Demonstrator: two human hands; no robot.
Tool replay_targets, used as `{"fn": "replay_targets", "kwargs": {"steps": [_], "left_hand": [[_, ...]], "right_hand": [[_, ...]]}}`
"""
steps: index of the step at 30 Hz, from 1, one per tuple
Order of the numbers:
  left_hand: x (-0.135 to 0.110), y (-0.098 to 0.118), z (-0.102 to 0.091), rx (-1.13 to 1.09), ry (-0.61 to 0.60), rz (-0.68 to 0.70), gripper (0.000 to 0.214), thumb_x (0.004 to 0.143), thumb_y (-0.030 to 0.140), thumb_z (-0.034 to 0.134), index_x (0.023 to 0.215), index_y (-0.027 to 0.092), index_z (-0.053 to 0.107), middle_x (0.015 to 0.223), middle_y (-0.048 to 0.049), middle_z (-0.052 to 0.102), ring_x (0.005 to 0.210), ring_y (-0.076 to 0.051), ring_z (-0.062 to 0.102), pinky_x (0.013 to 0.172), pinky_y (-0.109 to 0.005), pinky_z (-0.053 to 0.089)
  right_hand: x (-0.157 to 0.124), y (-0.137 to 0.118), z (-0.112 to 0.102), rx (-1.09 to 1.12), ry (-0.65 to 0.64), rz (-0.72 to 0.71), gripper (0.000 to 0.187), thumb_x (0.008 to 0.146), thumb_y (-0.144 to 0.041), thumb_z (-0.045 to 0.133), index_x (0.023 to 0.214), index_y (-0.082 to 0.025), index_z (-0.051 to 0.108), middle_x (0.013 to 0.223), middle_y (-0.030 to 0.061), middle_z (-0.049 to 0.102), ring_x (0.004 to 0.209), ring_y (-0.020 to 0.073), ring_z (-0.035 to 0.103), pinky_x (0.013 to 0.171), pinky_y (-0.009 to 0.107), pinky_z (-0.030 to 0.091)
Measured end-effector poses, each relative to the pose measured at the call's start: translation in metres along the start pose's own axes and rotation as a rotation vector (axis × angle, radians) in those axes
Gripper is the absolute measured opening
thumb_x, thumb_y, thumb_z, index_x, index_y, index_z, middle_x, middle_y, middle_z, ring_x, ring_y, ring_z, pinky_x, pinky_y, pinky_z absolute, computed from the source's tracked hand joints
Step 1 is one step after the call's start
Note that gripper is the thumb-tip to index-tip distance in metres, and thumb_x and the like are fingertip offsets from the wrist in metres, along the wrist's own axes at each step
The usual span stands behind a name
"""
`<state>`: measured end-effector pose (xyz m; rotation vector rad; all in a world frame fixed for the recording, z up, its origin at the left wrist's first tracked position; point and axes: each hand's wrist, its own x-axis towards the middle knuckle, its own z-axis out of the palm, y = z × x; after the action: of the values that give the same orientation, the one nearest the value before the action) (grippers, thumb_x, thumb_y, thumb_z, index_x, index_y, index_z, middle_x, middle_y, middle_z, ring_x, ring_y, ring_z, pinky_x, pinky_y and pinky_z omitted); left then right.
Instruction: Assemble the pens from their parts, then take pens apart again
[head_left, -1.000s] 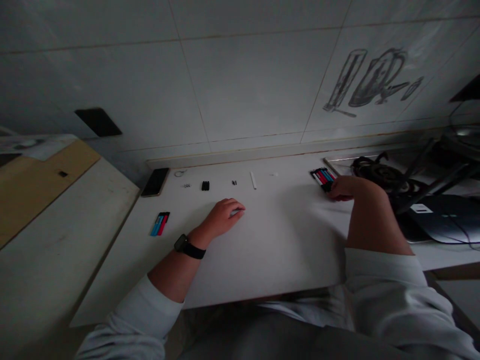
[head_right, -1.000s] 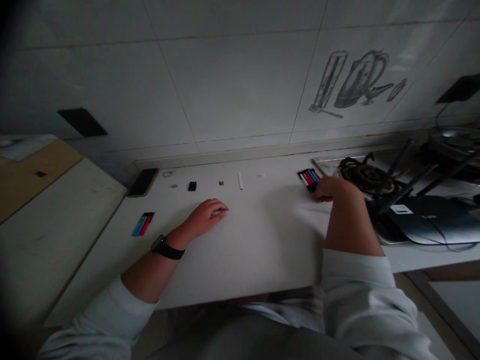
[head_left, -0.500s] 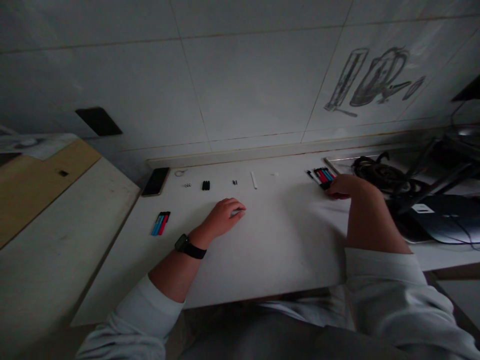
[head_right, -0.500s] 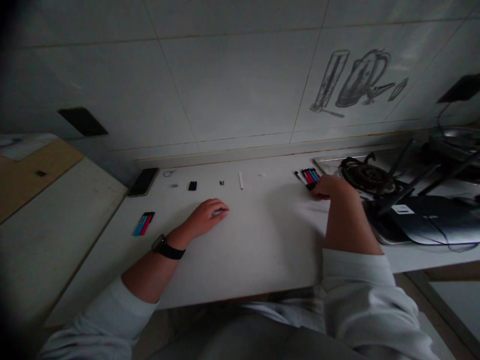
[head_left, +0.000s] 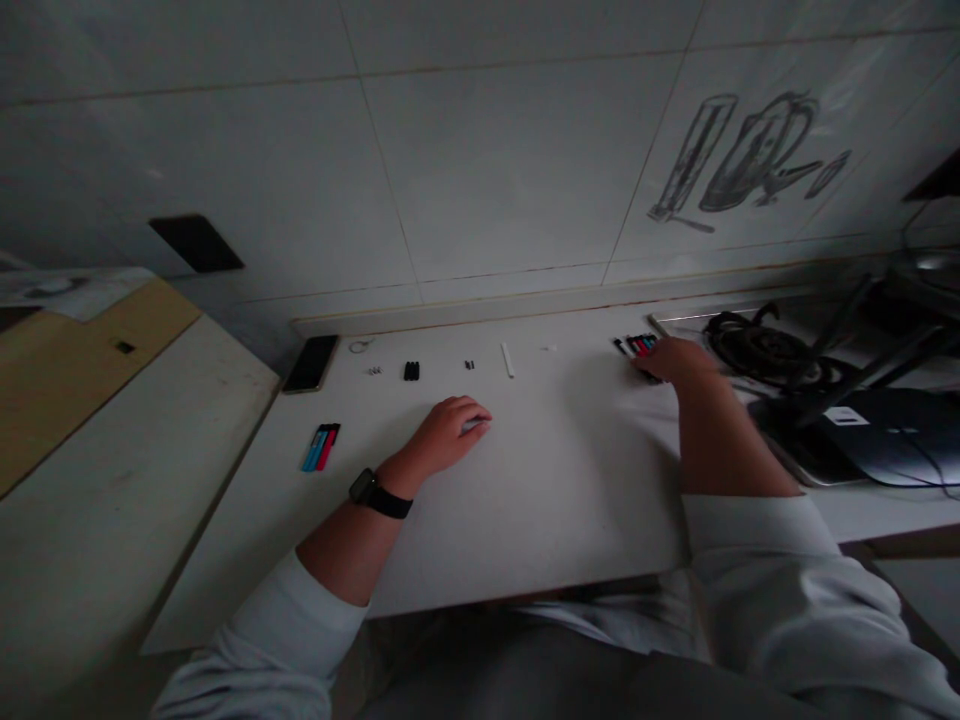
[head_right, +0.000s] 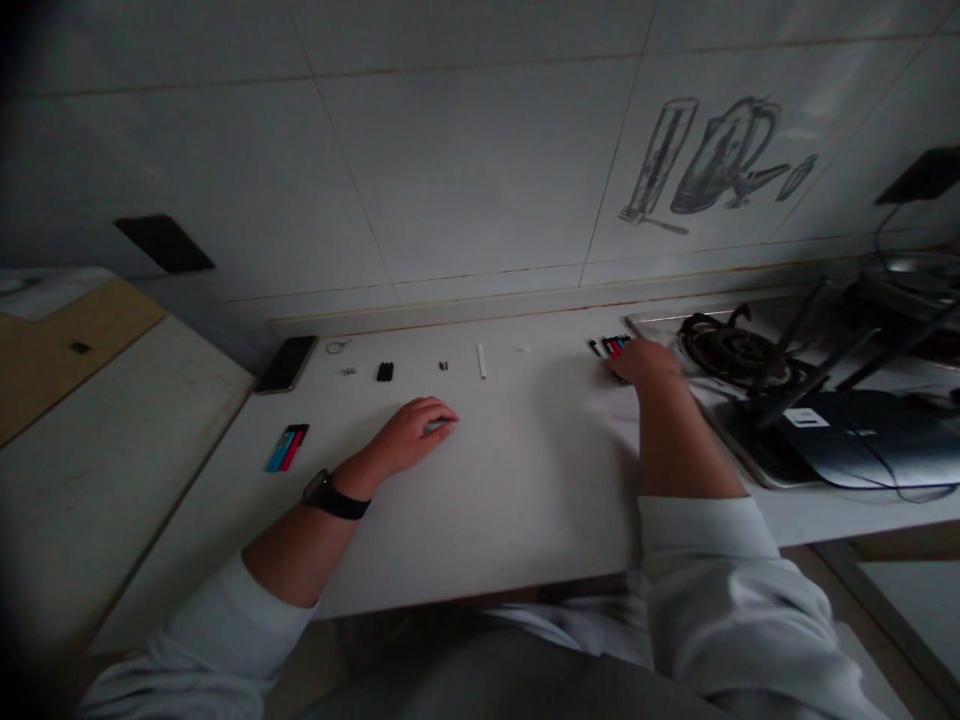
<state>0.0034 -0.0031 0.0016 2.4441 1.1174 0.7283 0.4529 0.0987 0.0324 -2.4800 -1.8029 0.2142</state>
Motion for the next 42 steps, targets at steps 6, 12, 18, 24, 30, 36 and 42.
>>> {"fn": "replay_targets", "kwargs": {"steps": [6, 12, 18, 24, 30, 36, 42], "left_hand": [[0.000, 0.001, 0.000, 0.000, 0.003, 0.003, 0.013, 0.098, 0.027, 0.061, 0.104, 0.022, 0.071, 0.105, -0.0049, 0.073, 0.101, -0.020, 0.065, 0.095, -0.040, 0.051], [0.000, 0.001, 0.000, 0.009, -0.006, 0.008, 0.014, 0.099, 0.028, 0.060, 0.106, 0.022, 0.071, 0.106, -0.0051, 0.073, 0.102, -0.020, 0.064, 0.095, -0.040, 0.051], [0.001, 0.000, 0.001, 0.001, -0.007, 0.005, 0.015, 0.099, 0.028, 0.059, 0.105, 0.022, 0.071, 0.107, -0.0053, 0.073, 0.102, -0.021, 0.065, 0.096, -0.040, 0.051], [0.001, 0.007, -0.005, 0.041, 0.017, -0.020, 0.014, 0.099, 0.027, 0.059, 0.105, 0.022, 0.071, 0.105, -0.0050, 0.073, 0.099, -0.020, 0.065, 0.095, -0.039, 0.051], [-0.006, 0.009, -0.046, 0.186, 0.183, -0.242, 0.010, 0.096, 0.025, 0.060, 0.096, 0.021, 0.069, 0.094, -0.0047, 0.070, 0.087, -0.019, 0.064, 0.085, -0.034, 0.051], [-0.045, -0.040, -0.113, 0.340, 0.238, -0.672, 0.011, 0.089, 0.030, 0.067, 0.089, 0.020, 0.072, 0.090, -0.0065, 0.075, 0.082, -0.020, 0.066, 0.075, -0.031, 0.048], [-0.090, -0.091, -0.148, 0.410, 0.013, -1.027, 0.012, 0.078, 0.032, 0.075, 0.077, 0.021, 0.074, 0.084, -0.0051, 0.077, 0.077, -0.019, 0.068, 0.068, -0.026, 0.047]], "right_hand": [[-0.009, -0.018, -0.001, -0.109, 0.000, 0.115, 0.047, 0.085, -0.042, 0.065, 0.117, -0.009, 0.073, 0.116, 0.0254, 0.070, 0.108, 0.0347, 0.067, 0.087, 0.041, 0.053], [-0.014, -0.021, -0.005, -0.115, 0.003, 0.100, 0.045, 0.088, -0.041, 0.063, 0.116, -0.007, 0.073, 0.116, 0.0258, 0.070, 0.106, 0.0335, 0.067, 0.088, 0.042, 0.053], [-0.023, -0.034, -0.017, -0.056, 0.109, 0.028, 0.037, 0.090, -0.047, 0.062, 0.104, -0.016, 0.074, 0.109, 0.0194, 0.073, 0.100, 0.0327, 0.067, 0.083, 0.040, 0.051], [-0.064, -0.092, -0.020, 0.197, 0.336, -0.310, 0.030, 0.094, -0.050, 0.057, 0.096, -0.023, 0.069, 0.090, 0.0108, 0.074, 0.083, 0.0252, 0.066, 0.073, 0.033, 0.045], [-0.118, -0.150, 0.012, 0.242, -0.022, -0.812, 0.026, 0.095, -0.045, 0.054, 0.087, -0.024, 0.066, 0.075, 0.0029, 0.070, 0.064, 0.0171, 0.058, 0.062, 0.028, 0.037], [-0.125, -0.160, 0.033, 0.147, -0.186, -0.999, 0.023, 0.095, -0.039, 0.052, 0.091, -0.024, 0.069, 0.082, 0.0051, 0.072, 0.071, 0.0183, 0.061, 0.064, 0.028, 0.037], [-0.124, -0.158, 0.033, 0.150, -0.207, -1.019, 0.022, 0.096, -0.037, 0.053, 0.093, -0.024, 0.070, 0.087, 0.0060, 0.073, 0.075, 0.0194, 0.063, 0.068, 0.029, 0.040]]}}
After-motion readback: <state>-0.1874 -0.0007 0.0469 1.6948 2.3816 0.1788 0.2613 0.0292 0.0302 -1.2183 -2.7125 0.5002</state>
